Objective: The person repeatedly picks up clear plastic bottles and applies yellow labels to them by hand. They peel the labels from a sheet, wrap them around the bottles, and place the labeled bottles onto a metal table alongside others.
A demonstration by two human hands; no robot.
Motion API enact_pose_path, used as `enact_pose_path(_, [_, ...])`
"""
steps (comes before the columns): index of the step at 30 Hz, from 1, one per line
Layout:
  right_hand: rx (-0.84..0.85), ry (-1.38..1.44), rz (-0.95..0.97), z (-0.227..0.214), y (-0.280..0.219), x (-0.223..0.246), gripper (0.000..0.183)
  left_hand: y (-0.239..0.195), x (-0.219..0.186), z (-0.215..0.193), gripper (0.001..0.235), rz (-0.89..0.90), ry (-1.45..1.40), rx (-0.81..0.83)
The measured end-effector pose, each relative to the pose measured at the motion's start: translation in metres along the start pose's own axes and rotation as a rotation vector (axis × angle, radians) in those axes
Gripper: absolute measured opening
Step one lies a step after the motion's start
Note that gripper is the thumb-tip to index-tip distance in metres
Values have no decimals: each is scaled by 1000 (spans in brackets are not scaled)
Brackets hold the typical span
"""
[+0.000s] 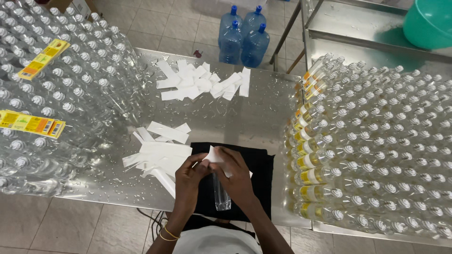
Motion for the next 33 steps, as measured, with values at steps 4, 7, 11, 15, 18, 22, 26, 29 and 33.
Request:
enact_pose_path(4, [5, 184, 95, 5, -5, 9, 38, 4, 6, -5, 24, 14, -13, 84])
enact_pose_path(7, [-53, 309, 247, 11, -6, 13, 36, 9, 8, -11, 26, -25, -17, 79])
enact_pose_path(11, [-143, 396, 437, 20, -8, 11, 36, 7, -4, -17, 32, -77, -38, 64])
enact_pose_path(15, [-215, 466, 552, 31, -6, 17, 37, 14, -4, -28, 21, -80, -29, 45])
enact_pose_path(18, [-238, 403, 466, 35, -4, 23, 30, 16, -4, -36, 16, -57, -31, 63])
enact_pose_path(22, [-242, 430, 515, 42, -1, 29, 26, 16, -18, -42, 16, -71, 7, 152])
enact_pose_path(26, [-278, 469, 600, 50, -4, 23, 19, 21, -17, -51, 24, -50, 138, 230])
enact_pose_path(29, [-402, 555, 554, 59, -10, 16, 12, 25, -15, -58, 28, -67, 106, 240])
enact_pose_path(33, [-442, 412, 462, 53, -15, 27, 19, 26, -23, -63, 24, -129, 82, 111])
Point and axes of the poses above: each hand's wrist, its own y-axis towards the middle knuckle, its own z-axis out of the palm, x = y × z, the point moved 5 cm from there along y, towards the middle knuckle, and after that the axes turned 8 degrees about -z, right-handed, at the moved point
